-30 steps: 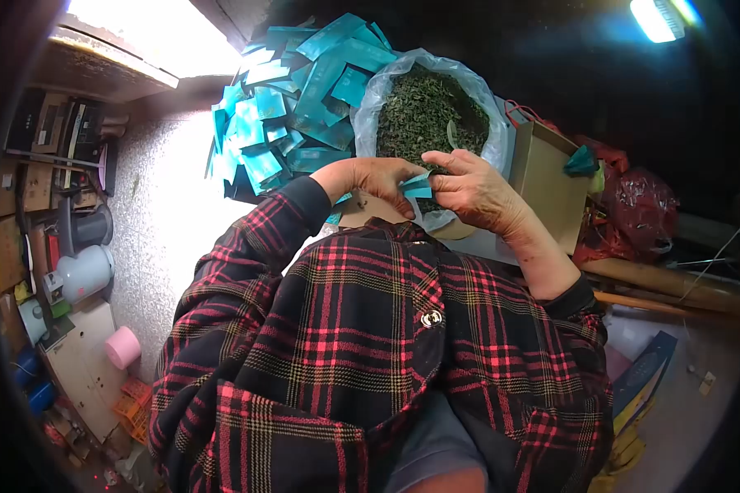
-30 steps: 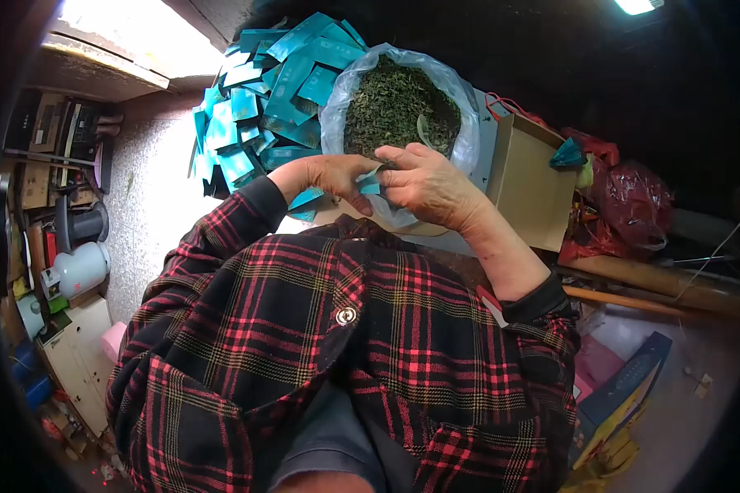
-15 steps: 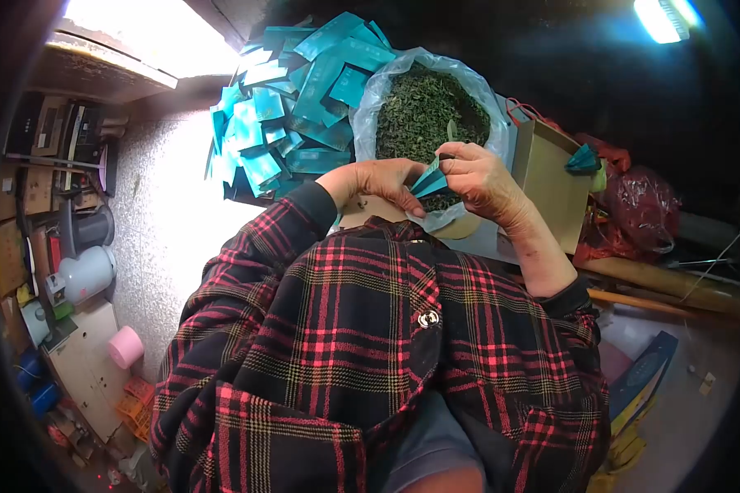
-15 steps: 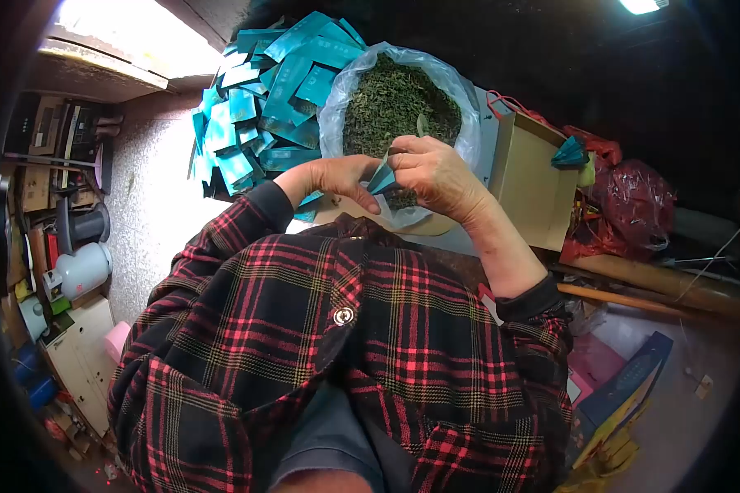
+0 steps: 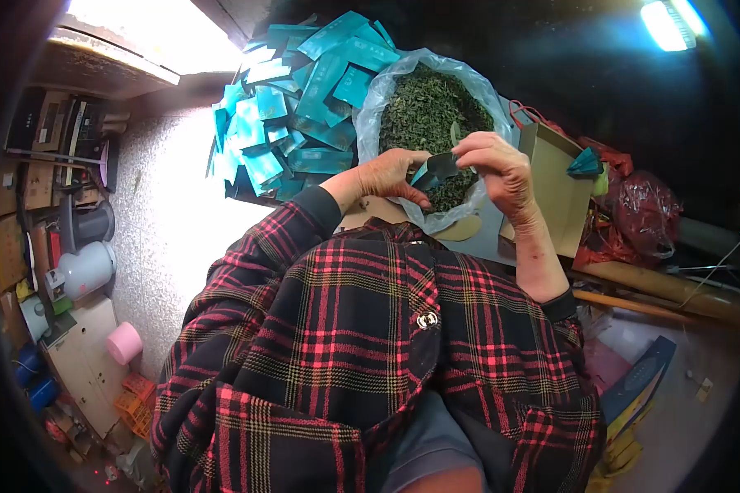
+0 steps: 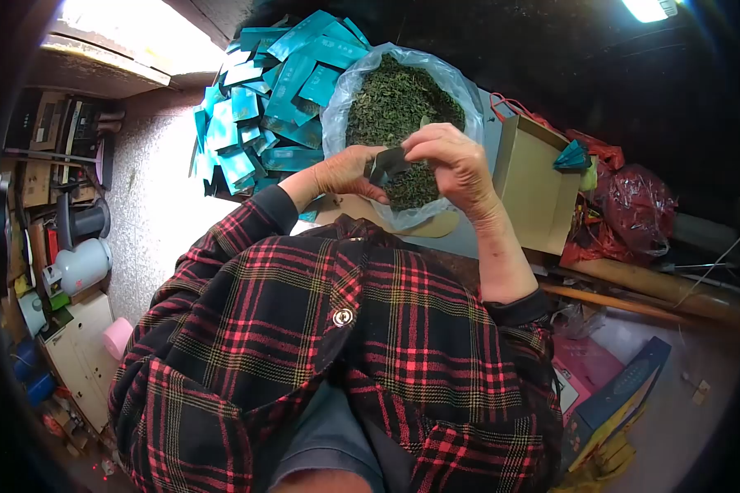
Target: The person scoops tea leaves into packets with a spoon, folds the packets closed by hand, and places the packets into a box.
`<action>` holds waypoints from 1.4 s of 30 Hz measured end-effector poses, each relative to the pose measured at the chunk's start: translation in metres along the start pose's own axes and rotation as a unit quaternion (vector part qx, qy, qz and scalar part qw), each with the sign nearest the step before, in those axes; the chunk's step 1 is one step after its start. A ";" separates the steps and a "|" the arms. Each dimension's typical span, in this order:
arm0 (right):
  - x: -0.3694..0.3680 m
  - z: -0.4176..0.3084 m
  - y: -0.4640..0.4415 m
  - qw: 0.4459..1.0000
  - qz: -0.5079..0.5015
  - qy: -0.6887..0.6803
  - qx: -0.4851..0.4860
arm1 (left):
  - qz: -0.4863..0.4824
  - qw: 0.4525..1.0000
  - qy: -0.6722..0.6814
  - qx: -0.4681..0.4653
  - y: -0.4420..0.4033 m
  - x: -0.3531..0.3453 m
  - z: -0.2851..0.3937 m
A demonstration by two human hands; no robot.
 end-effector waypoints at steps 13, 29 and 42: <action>-0.044 0.174 0.091 0.835 -0.087 0.389 -0.379 | 0.057 0.997 -0.013 0.045 0.020 0.020 0.000; -0.031 0.191 0.093 0.899 0.210 0.064 -0.379 | 0.087 0.993 -0.039 0.071 0.033 0.039 -0.019; -0.050 0.175 0.099 0.886 -0.017 0.168 -0.432 | 0.136 0.986 0.034 0.094 0.042 0.056 -0.018</action>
Point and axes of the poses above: each hand's wrist, its own y-axis away from the middle knuckle, its own x-axis out of the back of the hand, z = x × y, the point moved 8 cm from there along -y, towards the middle knuckle, and after that the axes turned 2 degrees about z, right-handed, at the moved point
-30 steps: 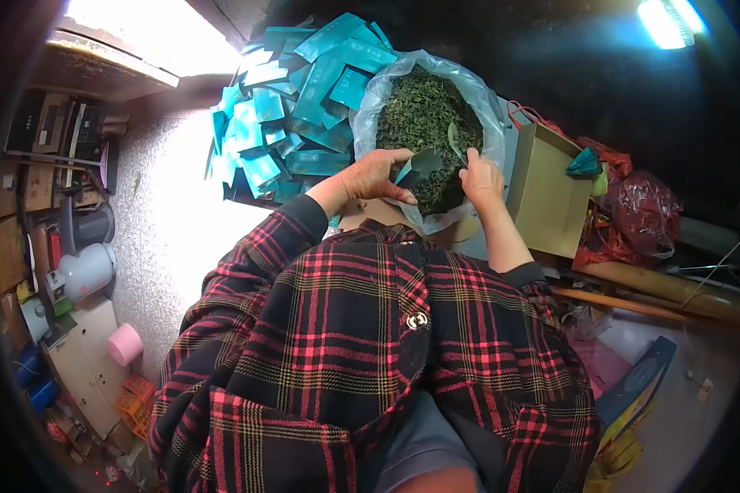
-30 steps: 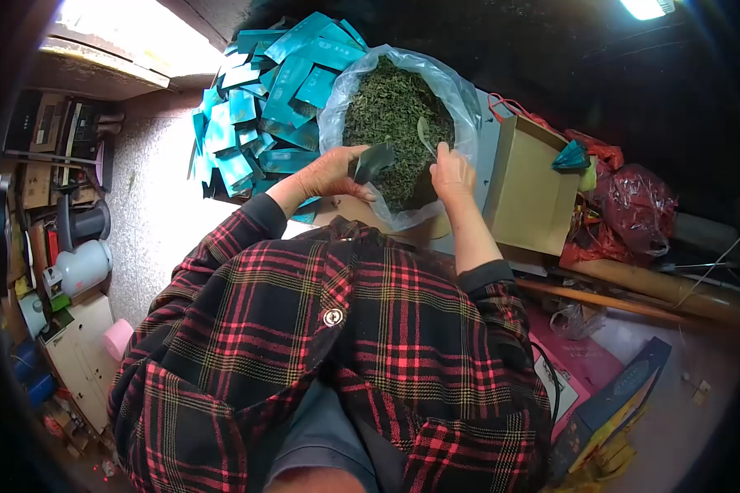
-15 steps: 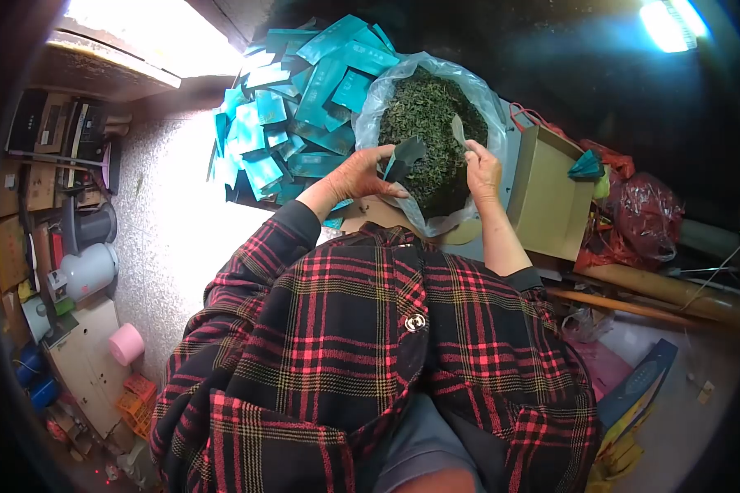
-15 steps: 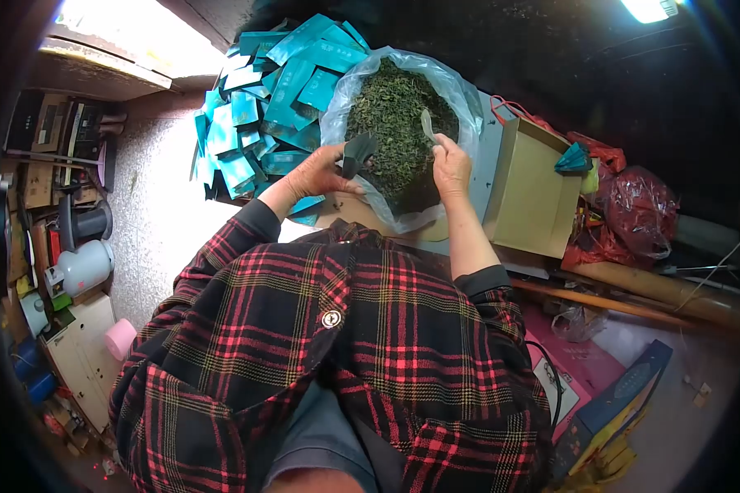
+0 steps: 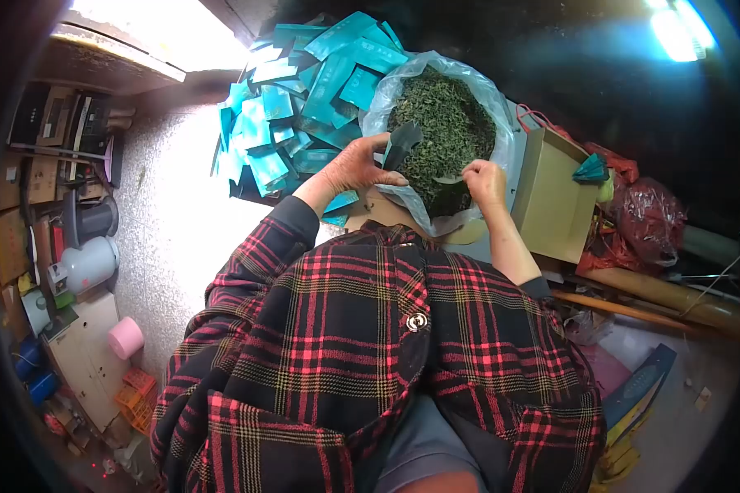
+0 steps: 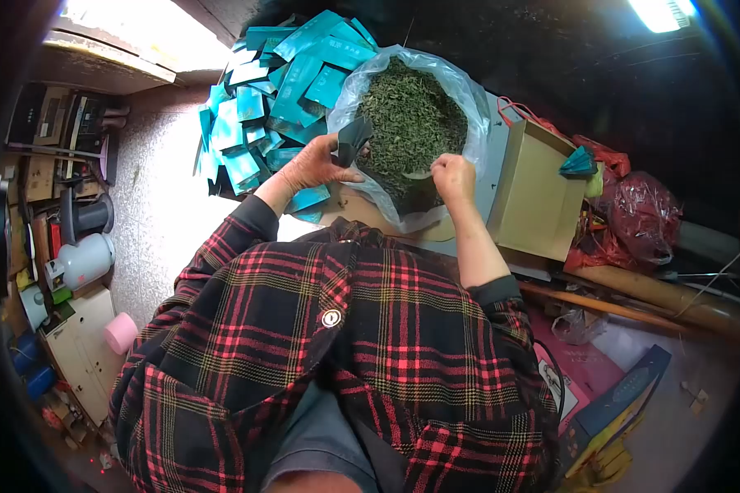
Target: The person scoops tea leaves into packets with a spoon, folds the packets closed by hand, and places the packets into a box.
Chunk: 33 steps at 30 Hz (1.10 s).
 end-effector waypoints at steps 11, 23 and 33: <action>0.018 -0.029 -0.029 0.952 0.249 -0.118 0.131 | 0.027 0.997 -0.069 -0.037 -0.004 0.002 0.008; 0.069 -0.043 -0.010 0.897 0.298 -0.200 0.257 | 0.094 0.963 -0.253 0.031 -0.021 0.001 0.016; 0.105 -0.056 0.008 0.892 0.247 -0.253 0.281 | 0.096 0.918 -0.373 0.092 -0.032 0.000 0.021</action>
Point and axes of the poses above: each hand's wrist, its own y-axis away from the middle knuckle, its own x-axis out of the back of the hand, z = x × y, the point moved 8 cm from there along -y, towards the middle knuckle, and after that the axes turned 2 degrees about z, right-handed, at the moved point
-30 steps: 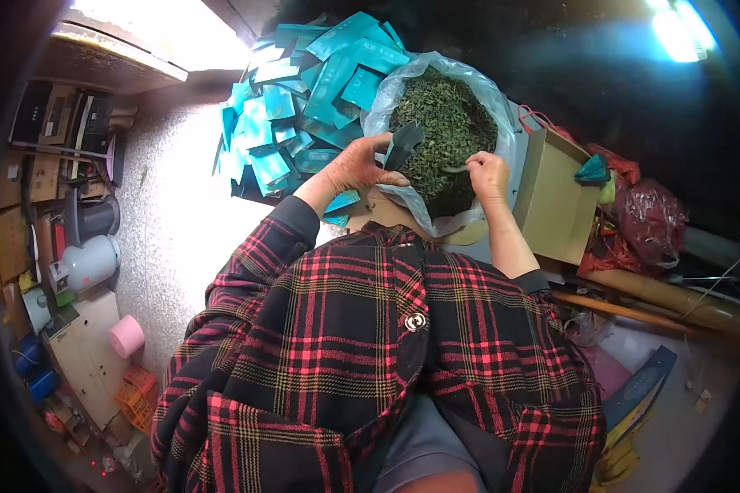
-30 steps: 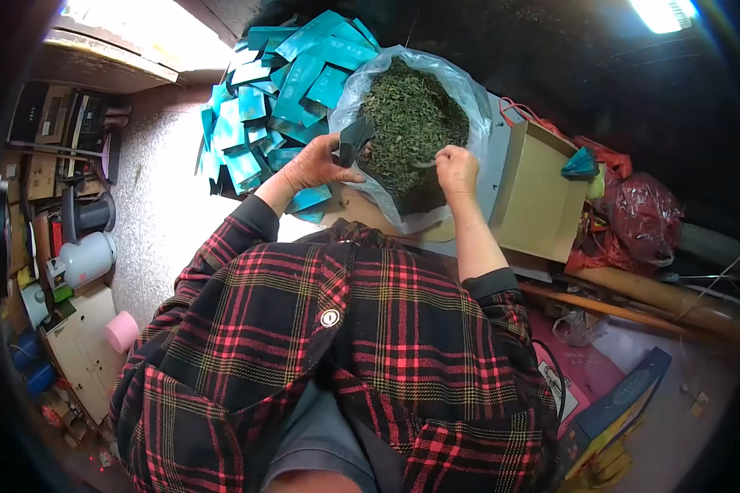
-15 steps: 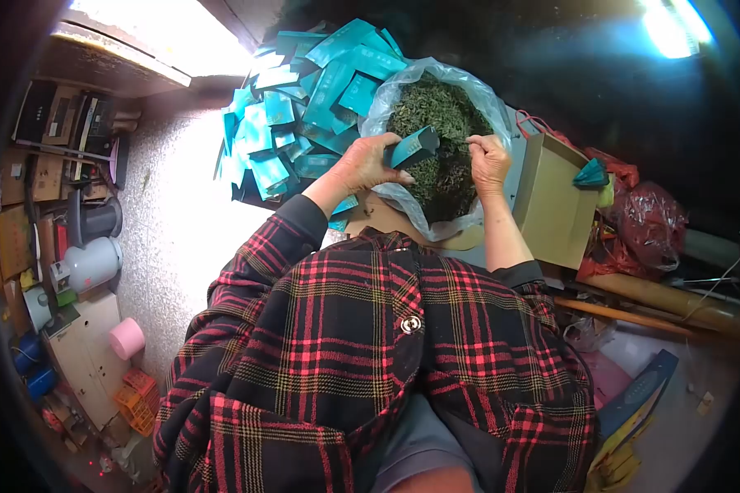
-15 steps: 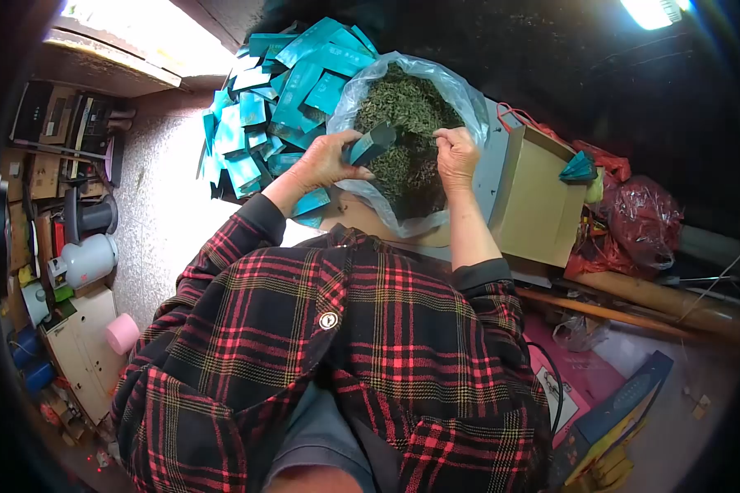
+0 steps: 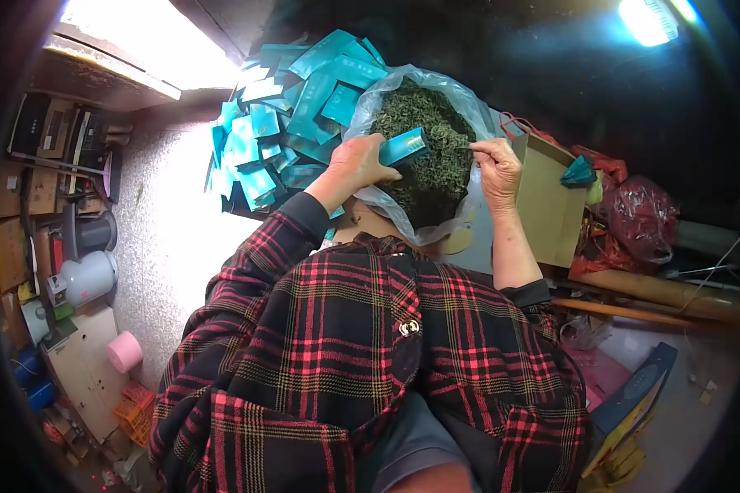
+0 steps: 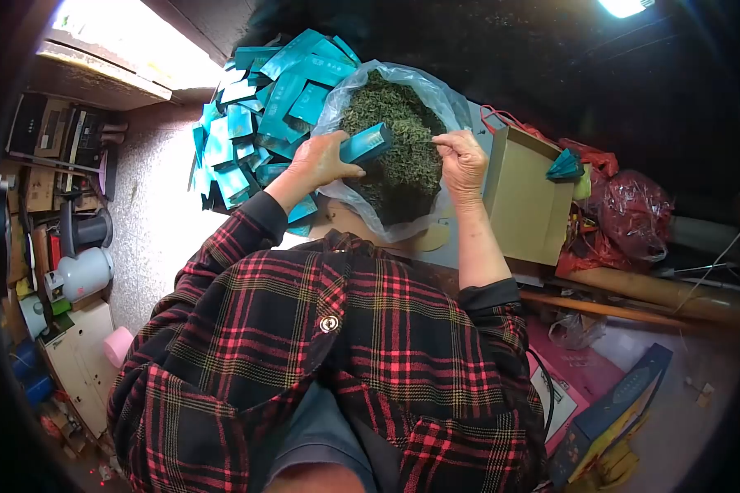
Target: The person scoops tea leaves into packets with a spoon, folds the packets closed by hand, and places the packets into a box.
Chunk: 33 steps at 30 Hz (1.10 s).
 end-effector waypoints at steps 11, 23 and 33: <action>-0.034 -0.034 -0.013 0.982 -0.157 0.054 0.086 | -0.004 0.998 -0.005 -0.068 -0.011 -0.009 0.015; -0.081 -0.153 -0.021 0.829 -0.319 0.244 0.389 | 0.027 0.986 0.155 -0.055 -0.007 -0.015 0.006; -0.024 -0.055 -0.037 0.950 -0.186 0.217 0.125 | 0.067 0.980 0.161 -0.094 -0.001 -0.007 -0.005</action>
Point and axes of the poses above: each hand's wrist, its own y-axis away from the middle knuckle, its own x-axis out of the back of the hand, z = x × y, the point moved 8 cm from there along -y, towards the middle knuckle, and after that the axes turned 2 degrees about z, right-handed, at the moved point
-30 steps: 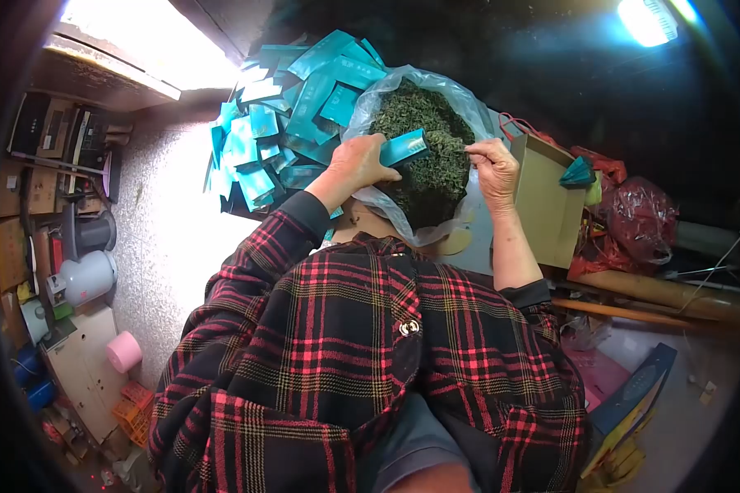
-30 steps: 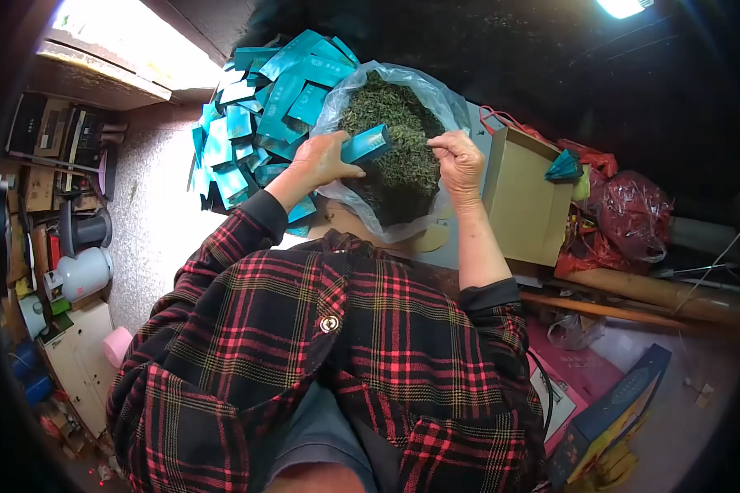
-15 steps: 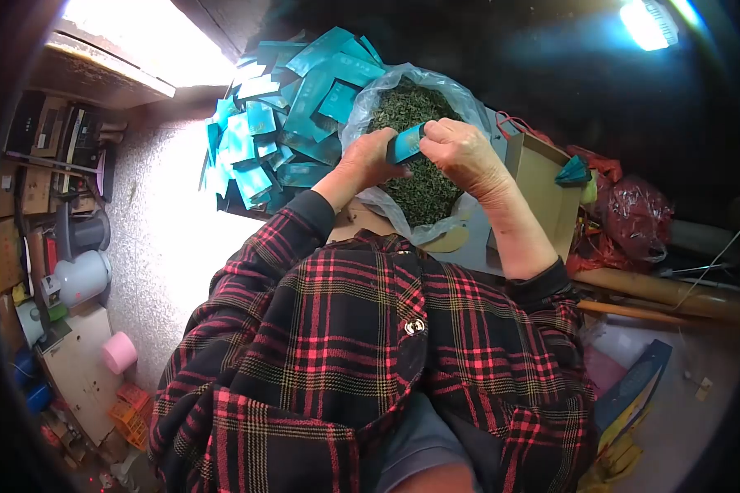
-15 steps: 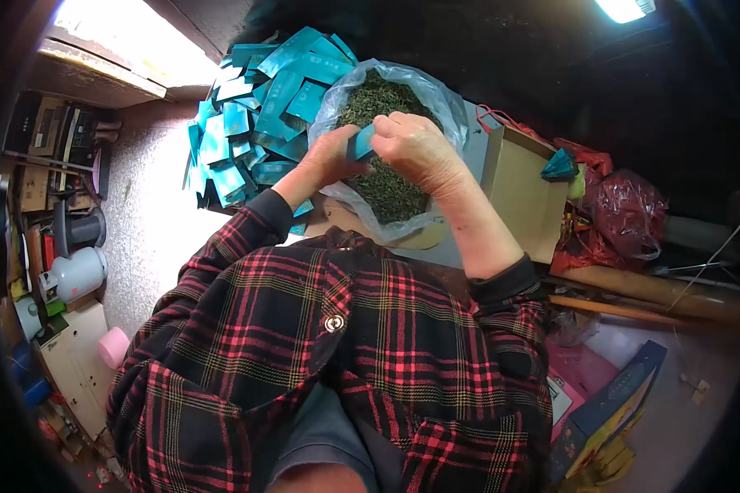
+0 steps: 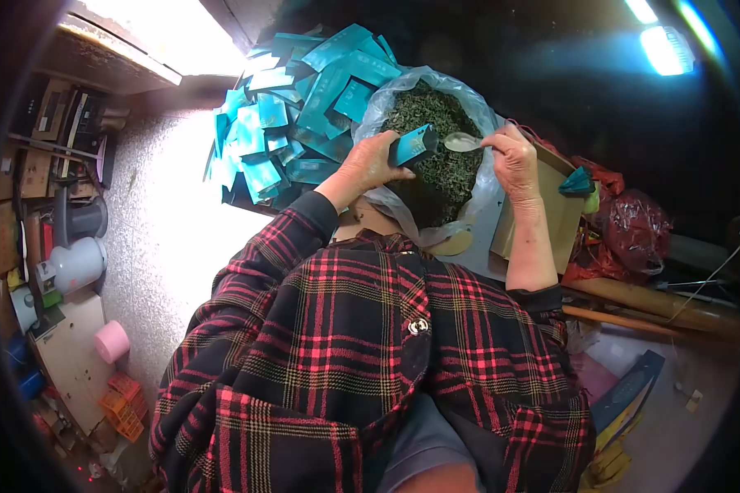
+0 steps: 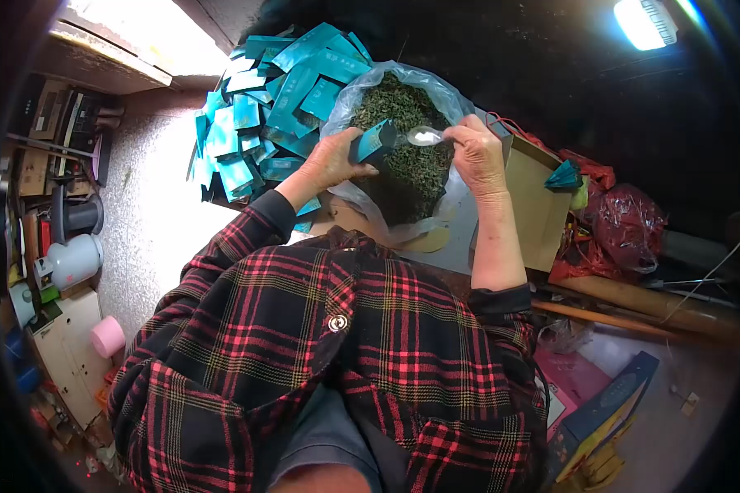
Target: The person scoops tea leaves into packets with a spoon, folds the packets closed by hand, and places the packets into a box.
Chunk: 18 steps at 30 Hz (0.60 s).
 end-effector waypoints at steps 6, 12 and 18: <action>-0.071 0.070 0.043 0.974 -0.085 0.190 -0.085 | -0.012 1.000 -0.011 0.025 0.000 0.000 -0.009; -0.112 0.079 0.040 0.982 0.043 0.135 -0.127 | 0.002 1.000 -0.028 0.004 0.002 0.001 -0.008; -0.097 0.073 0.040 0.984 0.135 0.008 -0.116 | -0.021 0.998 -0.040 0.034 0.002 -0.002 -0.010</action>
Point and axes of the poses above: each hand's wrist, its own y-axis away from the middle knuckle, its own x-axis out of the back of the hand, z = x × y, the point moved 8 cm from there along -y, towards the middle knuckle, and after that the axes turned 2 degrees about z, right-handed, at the moved point
